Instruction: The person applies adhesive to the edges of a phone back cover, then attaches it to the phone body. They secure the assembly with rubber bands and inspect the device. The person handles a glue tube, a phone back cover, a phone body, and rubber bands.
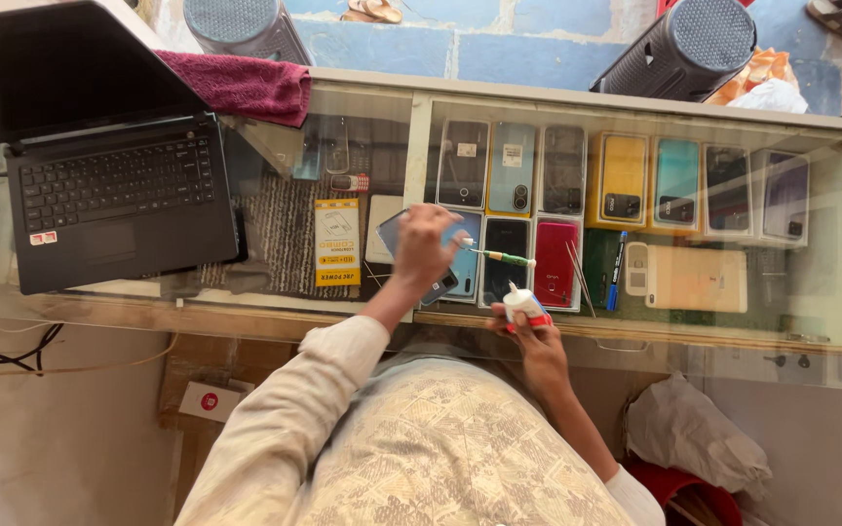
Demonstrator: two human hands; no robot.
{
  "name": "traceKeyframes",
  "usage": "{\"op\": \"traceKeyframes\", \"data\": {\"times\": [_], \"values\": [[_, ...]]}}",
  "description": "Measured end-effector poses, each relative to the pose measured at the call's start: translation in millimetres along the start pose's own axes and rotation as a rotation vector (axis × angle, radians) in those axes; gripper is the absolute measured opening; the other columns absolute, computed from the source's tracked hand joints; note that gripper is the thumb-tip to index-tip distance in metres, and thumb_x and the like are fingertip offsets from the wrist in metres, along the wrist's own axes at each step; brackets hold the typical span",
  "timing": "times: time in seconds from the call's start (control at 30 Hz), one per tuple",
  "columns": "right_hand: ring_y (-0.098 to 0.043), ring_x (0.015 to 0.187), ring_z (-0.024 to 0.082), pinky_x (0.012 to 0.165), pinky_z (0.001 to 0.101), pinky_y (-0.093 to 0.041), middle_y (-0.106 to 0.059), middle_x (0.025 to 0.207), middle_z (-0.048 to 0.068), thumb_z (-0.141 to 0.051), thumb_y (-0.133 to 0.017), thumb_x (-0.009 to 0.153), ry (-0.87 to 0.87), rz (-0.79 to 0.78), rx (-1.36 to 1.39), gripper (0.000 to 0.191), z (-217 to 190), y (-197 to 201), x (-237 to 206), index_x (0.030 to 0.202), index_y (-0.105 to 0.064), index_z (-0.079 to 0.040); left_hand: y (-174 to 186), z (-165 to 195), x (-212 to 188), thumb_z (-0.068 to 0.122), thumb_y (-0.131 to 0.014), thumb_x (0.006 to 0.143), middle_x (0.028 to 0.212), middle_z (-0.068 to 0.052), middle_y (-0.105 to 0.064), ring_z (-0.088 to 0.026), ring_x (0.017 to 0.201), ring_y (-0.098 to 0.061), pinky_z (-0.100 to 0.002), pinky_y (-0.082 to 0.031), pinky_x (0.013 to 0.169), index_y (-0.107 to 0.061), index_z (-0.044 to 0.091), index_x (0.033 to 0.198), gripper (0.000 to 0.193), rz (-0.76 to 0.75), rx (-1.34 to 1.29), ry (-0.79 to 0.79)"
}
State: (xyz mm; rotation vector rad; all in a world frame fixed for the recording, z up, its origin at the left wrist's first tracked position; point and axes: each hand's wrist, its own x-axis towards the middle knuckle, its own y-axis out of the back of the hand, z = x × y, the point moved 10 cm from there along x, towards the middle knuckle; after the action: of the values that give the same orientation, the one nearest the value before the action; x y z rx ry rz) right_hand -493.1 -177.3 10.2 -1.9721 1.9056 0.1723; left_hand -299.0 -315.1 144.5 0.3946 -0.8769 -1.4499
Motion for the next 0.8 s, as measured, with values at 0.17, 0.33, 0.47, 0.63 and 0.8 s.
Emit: {"op": "traceKeyframes", "data": {"times": [0.17,0.33,0.47,0.63,0.8], "values": [[-0.071,0.114,0.020,0.102,0.0377,-0.054,-0.077,0.112,0.011,-0.040,-0.054,0.104,0.120,-0.173,-0.084,0.049,-22,-51,21,0.124,-0.068,0.003,39,-56,-15,0.024,-0.082,0.081,0.124,-0.013,-0.059,-0.031,0.117,-0.053,-0.045,-0.046,0.099,-0.065,0.004,0.128,0.054,0.048,0.132,0.289],[-0.070,0.111,0.023,0.106,0.0374,-0.049,-0.077,0.107,0.015,-0.034,-0.055,0.107,0.144,-0.302,0.004,0.046,-32,-105,42,0.128,-0.066,0.005,40,-68,-28,0.027,-0.084,0.079,0.132,-0.014,-0.050,-0.034,0.122,-0.048,-0.050,-0.044,0.100,-0.062,0.004,0.128,0.059,-0.037,0.226,0.358],[-0.070,0.111,0.023,0.106,0.0380,-0.051,-0.076,0.104,0.015,-0.031,-0.056,0.107,0.178,-0.295,0.035,0.045,-42,-116,49,0.128,-0.066,0.008,33,-68,-33,0.027,-0.083,0.080,0.129,-0.011,-0.051,-0.031,0.123,-0.049,-0.048,-0.044,0.102,-0.064,0.006,0.119,0.048,-0.063,0.164,0.455],[-0.071,0.110,0.023,0.103,0.0387,-0.053,-0.076,0.102,0.015,-0.031,-0.055,0.108,0.155,-0.303,0.105,0.045,-43,-114,51,0.127,-0.064,0.008,40,-81,-31,0.020,-0.086,0.077,0.115,-0.012,-0.059,-0.030,0.112,-0.056,-0.043,-0.048,0.097,-0.063,0.005,0.106,0.040,0.035,-0.039,0.552],[-0.070,0.091,0.021,0.088,0.0357,-0.054,-0.073,0.095,0.015,-0.032,-0.052,0.110,0.161,-0.241,0.050,0.046,-37,-105,52,0.120,-0.067,0.010,14,-91,-35,0.013,-0.077,0.085,0.092,-0.006,-0.076,-0.015,0.084,-0.073,-0.028,-0.057,0.075,-0.063,0.005,0.100,0.022,0.087,-0.867,0.596]]}}
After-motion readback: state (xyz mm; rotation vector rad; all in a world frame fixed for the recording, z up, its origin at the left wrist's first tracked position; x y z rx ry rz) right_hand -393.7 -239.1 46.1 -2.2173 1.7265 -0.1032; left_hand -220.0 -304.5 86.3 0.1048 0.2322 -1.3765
